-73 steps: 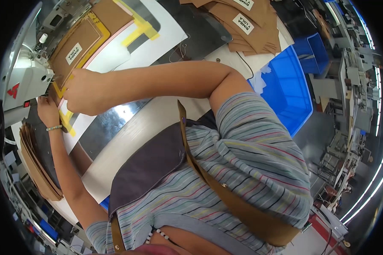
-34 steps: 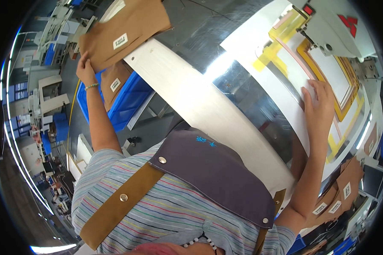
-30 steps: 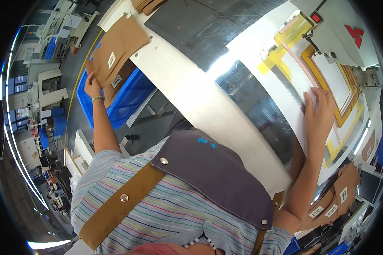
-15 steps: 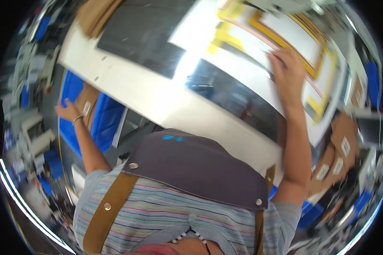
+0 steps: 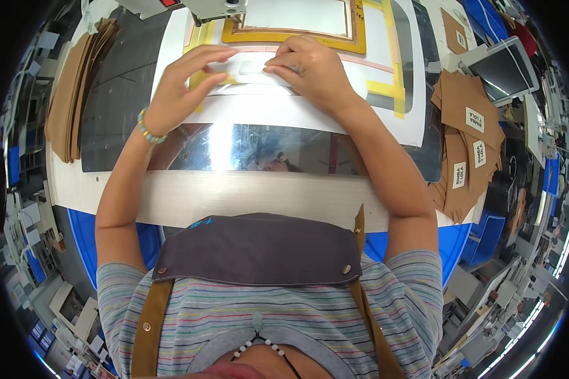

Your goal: Sewing brand labels onto rectangular leather components using an industrial sewing machine with a positioning jig.

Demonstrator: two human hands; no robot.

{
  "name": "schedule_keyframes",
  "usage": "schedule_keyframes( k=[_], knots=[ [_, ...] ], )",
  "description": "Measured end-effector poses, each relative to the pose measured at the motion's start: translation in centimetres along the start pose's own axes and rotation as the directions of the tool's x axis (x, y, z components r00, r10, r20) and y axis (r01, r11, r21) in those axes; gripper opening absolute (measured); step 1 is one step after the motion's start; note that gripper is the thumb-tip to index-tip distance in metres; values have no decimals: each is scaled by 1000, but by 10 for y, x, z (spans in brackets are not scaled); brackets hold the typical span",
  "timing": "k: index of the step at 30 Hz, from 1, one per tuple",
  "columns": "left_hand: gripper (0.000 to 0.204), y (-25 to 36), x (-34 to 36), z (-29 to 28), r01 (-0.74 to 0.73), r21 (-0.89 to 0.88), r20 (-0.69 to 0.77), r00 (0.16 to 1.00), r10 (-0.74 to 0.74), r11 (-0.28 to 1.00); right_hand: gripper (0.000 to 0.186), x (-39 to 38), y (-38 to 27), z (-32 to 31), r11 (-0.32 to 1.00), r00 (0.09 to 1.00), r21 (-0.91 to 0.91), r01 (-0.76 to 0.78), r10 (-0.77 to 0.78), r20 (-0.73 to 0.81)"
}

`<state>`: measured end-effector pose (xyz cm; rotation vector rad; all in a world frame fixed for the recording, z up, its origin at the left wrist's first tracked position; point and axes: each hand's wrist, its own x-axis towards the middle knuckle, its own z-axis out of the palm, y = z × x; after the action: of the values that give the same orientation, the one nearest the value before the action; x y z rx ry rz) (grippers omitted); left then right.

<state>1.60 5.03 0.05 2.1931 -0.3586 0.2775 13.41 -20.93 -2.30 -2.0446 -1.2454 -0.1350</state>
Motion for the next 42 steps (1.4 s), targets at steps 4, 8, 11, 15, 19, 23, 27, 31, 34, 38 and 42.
schedule_keyframes(
  k=[4, 8, 11, 15, 19, 23, 27, 31, 34, 38, 42],
  knots=[
    [47, -18, 21, 34, -156, 147, 42, 988, 151, 977, 10, 3, 1, -2, 998, 998, 38, 43, -41, -57],
    [49, -13, 12, 36, -123, 161, 78, 991, 112, 979, 12, 6, 2, -6, 985, 994, 157, 69, -54, -96],
    [48, -9, 11, 31, 31, -5, 83, 996, -30, 1000, 13, 6, 4, -5, 965, 996, 259, 48, -25, -91],
    [41, -11, 12, 32, 253, -257, 66, 967, -245, 933, 14, 5, -2, -9, 953, 1000, 301, -14, 11, 10],
    [35, -12, 12, 28, 225, -253, 20, 973, -228, 941, 20, 7, -12, -16, 934, 993, 340, -112, 98, 60],
    [30, -30, 16, 4, -108, 300, -136, 978, 155, 948, 24, 25, -10, -52, 836, 952, 458, -303, 289, 103],
    [31, -45, 18, -5, 1, 472, -101, 993, 53, 881, 25, 62, 15, -96, 949, 977, 231, -213, 200, 80],
    [43, -50, 18, 2, -114, 480, 53, 993, 101, 870, 22, 92, 55, -86, 981, 945, -43, -190, 195, 264],
    [52, -49, 19, 6, -117, 551, 128, 990, 55, 826, 15, 88, 86, -54, 942, 895, -196, -274, 324, 307],
    [58, -46, 18, 5, -93, 596, 148, 989, 5, 798, 10, 105, 55, -49, 923, 811, -75, -377, 368, 454],
    [60, -46, 18, 5, -91, 607, 160, 987, -10, 790, 10, 112, 48, -20, 915, 853, 48, -401, 354, 383]
  ],
)
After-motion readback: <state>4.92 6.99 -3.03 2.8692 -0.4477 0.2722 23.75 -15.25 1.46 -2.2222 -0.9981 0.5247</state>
